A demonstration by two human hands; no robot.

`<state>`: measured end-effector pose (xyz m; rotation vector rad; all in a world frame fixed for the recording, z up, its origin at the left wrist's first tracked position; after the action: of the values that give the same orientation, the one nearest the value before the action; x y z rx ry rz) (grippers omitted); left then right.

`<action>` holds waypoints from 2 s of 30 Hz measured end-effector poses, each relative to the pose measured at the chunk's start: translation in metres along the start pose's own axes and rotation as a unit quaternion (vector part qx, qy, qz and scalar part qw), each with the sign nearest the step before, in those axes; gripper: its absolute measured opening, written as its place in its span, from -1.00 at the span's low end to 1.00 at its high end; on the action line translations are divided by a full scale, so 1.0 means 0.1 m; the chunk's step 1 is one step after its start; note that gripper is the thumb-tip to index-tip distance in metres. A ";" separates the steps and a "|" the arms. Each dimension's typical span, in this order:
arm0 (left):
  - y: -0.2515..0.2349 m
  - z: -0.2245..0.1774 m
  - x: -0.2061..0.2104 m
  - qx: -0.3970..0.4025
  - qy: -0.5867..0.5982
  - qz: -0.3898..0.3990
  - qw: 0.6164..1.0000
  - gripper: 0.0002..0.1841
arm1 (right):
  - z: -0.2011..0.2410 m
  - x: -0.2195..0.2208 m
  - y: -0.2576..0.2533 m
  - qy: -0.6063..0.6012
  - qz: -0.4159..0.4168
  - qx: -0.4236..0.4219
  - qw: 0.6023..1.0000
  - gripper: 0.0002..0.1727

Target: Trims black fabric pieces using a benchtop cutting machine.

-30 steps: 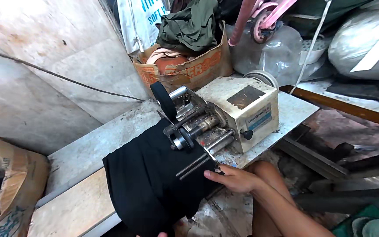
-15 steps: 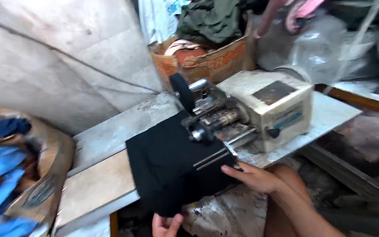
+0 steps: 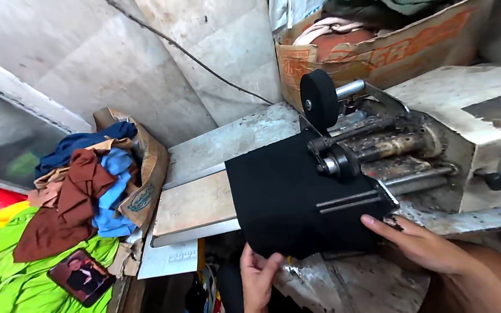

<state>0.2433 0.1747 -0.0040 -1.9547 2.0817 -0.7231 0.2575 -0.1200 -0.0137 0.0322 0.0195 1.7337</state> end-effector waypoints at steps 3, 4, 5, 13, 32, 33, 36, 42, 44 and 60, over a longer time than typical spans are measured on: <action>-0.01 0.01 -0.02 -0.015 -0.074 -0.012 0.997 -0.51 | -0.02 -0.01 0.02 0.015 -0.006 0.000 1.000 -0.58; 0.01 0.02 0.00 -0.022 -0.085 -0.003 0.996 -0.52 | -0.03 -0.03 0.01 0.016 -0.011 0.006 1.000 -0.58; 0.01 0.01 0.01 -0.018 -0.056 0.004 0.998 -0.53 | -0.03 -0.04 0.01 0.014 -0.012 0.012 1.000 -0.57; 0.02 -0.03 -0.07 -0.038 -0.090 -0.013 0.995 -0.55 | 0.04 -0.03 0.03 0.061 0.037 0.068 0.995 -0.43; 0.04 -0.01 -0.22 -0.019 -0.020 -0.039 0.999 -0.60 | 0.02 0.04 0.01 0.094 0.079 0.072 0.990 -0.35; 0.05 0.00 -0.17 -0.036 -0.049 -0.027 0.998 -0.59 | 0.03 0.04 0.00 0.092 0.078 0.072 0.990 -0.35; 0.09 -0.03 -0.15 -0.038 0.009 -0.020 0.999 -0.59 | 0.04 0.04 0.00 0.079 0.077 0.071 0.991 -0.37; 0.09 -0.02 -0.13 -0.067 -0.056 -0.034 0.996 -0.58 | 0.04 0.04 -0.02 0.066 0.075 0.066 0.993 -0.40; 0.11 -0.03 -0.13 -0.052 0.006 -0.015 0.999 -0.61 | 0.04 0.03 -0.01 0.048 0.069 0.062 0.995 -0.44; -0.01 -0.13 0.09 -0.087 0.013 -0.012 0.996 -0.47 | 0.10 0.02 0.04 -0.035 0.018 0.033 0.999 -0.80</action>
<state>0.2373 0.1685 0.0100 -2.0741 2.2066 -0.5925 0.2539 -0.1189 -0.0040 0.1427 0.0251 1.7674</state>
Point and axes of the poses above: each hand's wrist, its own y-axis away from the middle knuckle, its own x-axis out of the palm, z = x × y, the point moved 8 cm from there along -y, towards the middle knuckle, and after that the axes turned 8 degrees about x, right-handed, at the moved point
